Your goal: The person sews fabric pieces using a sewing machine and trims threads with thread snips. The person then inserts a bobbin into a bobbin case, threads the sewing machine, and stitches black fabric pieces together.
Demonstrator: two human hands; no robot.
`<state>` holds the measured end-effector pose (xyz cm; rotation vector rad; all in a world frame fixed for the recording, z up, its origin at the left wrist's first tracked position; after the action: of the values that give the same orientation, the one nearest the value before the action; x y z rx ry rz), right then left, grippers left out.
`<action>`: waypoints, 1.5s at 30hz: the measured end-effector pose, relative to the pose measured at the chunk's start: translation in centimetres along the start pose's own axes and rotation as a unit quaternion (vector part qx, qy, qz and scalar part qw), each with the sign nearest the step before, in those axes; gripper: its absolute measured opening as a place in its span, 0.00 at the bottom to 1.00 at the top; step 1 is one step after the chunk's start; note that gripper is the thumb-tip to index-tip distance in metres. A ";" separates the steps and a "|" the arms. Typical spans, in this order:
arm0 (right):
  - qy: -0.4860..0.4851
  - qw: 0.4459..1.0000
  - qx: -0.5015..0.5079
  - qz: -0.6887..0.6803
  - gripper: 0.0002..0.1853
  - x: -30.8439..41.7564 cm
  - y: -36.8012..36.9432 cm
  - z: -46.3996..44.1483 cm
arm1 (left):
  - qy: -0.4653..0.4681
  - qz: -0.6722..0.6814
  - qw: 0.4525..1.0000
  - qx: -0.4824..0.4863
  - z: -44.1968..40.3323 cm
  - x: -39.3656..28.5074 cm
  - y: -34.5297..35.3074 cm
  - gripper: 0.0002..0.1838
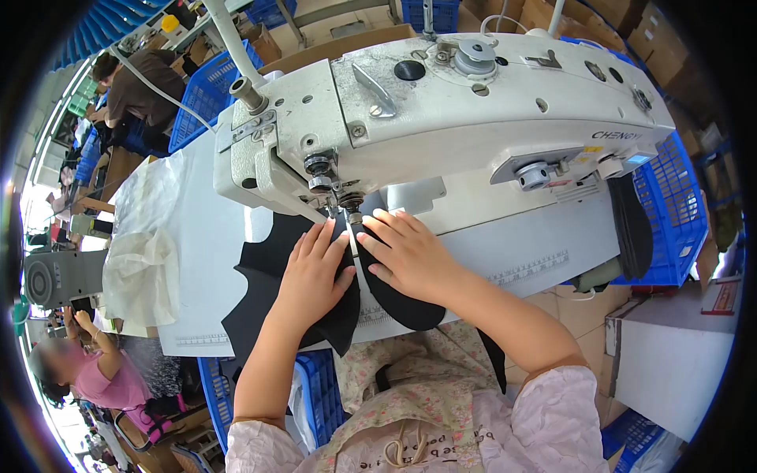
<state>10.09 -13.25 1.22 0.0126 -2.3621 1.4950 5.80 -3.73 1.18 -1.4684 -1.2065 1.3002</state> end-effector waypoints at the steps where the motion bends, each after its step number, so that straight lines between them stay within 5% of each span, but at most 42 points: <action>1: 0.006 1.000 0.003 -0.005 0.27 -0.2 0.1 0.0 | -0.001 0.007 1.000 0.004 -0.2 0.1 0.1 0.30; 12: 0.001 1.000 -0.010 0.011 0.24 0.0 -0.6 -0.2 | 0.001 0.021 0.999 0.042 0.2 -0.2 -0.6 0.25; 18: -0.014 0.994 0.100 -0.036 0.24 4.0 -1.6 3.7 | 0.010 0.096 0.986 0.134 6.2 -4.4 -2.3 0.38; 20: -0.004 0.992 0.105 -0.064 0.27 4.3 -1.7 4.8 | -0.010 0.093 0.996 -0.002 7.6 -3.8 -2.8 0.50; 23: 0.002 0.995 0.077 -0.061 0.27 3.9 -1.0 5.2 | -0.043 0.122 0.981 -0.142 8.5 -1.4 -2.1 0.50; 25: 0.001 0.996 0.086 -0.038 0.27 4.3 -0.8 5.0 | -0.056 0.130 0.980 -0.141 8.4 -1.2 -1.6 0.57; 31: -0.016 0.988 0.124 0.091 0.24 6.6 -1.1 3.9 | -0.067 0.122 0.970 -0.201 6.9 -2.3 -2.4 0.53; 37: -0.015 0.996 0.085 0.038 0.23 5.3 -1.5 4.5 | -0.080 0.143 0.968 -0.191 6.5 -1.1 -2.9 0.31; 40: -0.023 0.998 0.058 -0.002 0.21 4.0 -1.0 5.1 | -0.006 0.176 0.973 -0.146 6.1 -1.3 -3.0 0.18; 45: -0.031 0.999 0.026 -0.023 0.17 3.8 -2.1 4.8 | 0.063 0.177 0.979 -0.075 5.6 -1.6 -4.5 0.14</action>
<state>5.50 -17.71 2.28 0.1274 -2.3531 1.5552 -0.34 -4.46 5.10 -1.9124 -1.0084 1.3418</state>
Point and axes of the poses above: each hand's wrist, its own z-axis away from the middle knuckle, its own y-axis out of the palm, x = y × z, the point moved 10 cm from there along -z, towards the middle knuckle, and after that the axes turned 6 degrees about -y, right-handed, at the moved point
